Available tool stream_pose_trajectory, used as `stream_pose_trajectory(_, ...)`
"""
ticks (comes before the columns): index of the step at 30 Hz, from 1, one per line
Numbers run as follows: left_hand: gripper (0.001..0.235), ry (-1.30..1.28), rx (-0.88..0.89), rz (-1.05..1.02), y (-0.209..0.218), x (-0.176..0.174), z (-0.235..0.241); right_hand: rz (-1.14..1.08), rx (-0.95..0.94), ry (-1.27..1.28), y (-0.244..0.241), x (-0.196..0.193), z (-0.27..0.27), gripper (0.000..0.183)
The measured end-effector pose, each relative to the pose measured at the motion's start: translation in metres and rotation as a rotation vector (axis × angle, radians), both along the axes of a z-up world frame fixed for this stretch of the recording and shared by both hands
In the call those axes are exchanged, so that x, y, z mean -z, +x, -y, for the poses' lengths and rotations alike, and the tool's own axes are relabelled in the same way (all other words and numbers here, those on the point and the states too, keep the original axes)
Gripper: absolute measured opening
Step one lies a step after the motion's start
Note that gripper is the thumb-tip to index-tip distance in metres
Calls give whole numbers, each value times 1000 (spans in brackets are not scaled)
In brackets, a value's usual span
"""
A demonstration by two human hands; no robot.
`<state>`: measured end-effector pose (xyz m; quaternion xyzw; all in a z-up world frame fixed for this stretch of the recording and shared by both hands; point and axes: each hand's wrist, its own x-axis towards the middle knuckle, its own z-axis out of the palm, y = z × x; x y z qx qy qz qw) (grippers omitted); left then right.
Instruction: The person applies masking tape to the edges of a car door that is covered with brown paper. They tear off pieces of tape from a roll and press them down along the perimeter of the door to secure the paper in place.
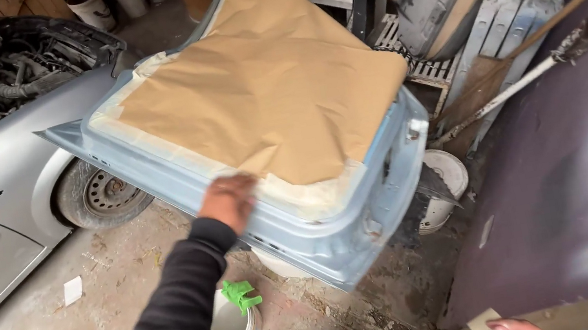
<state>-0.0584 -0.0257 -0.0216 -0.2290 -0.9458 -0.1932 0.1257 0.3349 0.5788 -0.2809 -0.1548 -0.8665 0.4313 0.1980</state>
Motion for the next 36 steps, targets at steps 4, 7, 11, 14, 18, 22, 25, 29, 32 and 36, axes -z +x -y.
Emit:
stream_pose_trajectory(4, 49, 60, 225, -72, 7, 26, -11, 213, -103, -31, 6, 3, 14, 43)
stream_pose_trajectory(7, 46, 108, 274, -162, 13, 9, -14, -63, 115, -22, -20, -93, 130, 19)
stream_pose_trajectory(11, 42, 180, 264, -123, 10, -1, -12, -133, 144, -29, -38, -154, 218, 15)
stream_pose_trajectory(14, 41, 220, 296, -152, 3, -7, -6, 141, 213, -287, -39, -215, 265, 34)
stream_pose_trajectory(18, 61, 265, 389, -206, 37, -31, -14, 89, 30, -388, -37, -241, 281, 85)
stream_pose_trajectory(22, 56, 583, 849, 327, 106, -62, -34, 25, -153, -526, -48, -296, 330, 127)
stream_pose_trajectory(25, 56, 593, 1034, 555, 135, -66, -58, 54, -192, -500, -61, -315, 350, 123)
stream_pose_trajectory(29, 30, 558, 911, 529, 148, -63, -73, 30, -266, -431, -65, -317, 355, 110)
stream_pose_trajectory(32, 15, 674, 842, 627, 154, -70, -73, 2, -254, -428, -60, -320, 347, 106)
stream_pose_trajectory(36, 13, 653, 671, 635, 165, -36, -71, -8, -224, -427, -40, -291, 307, 96)
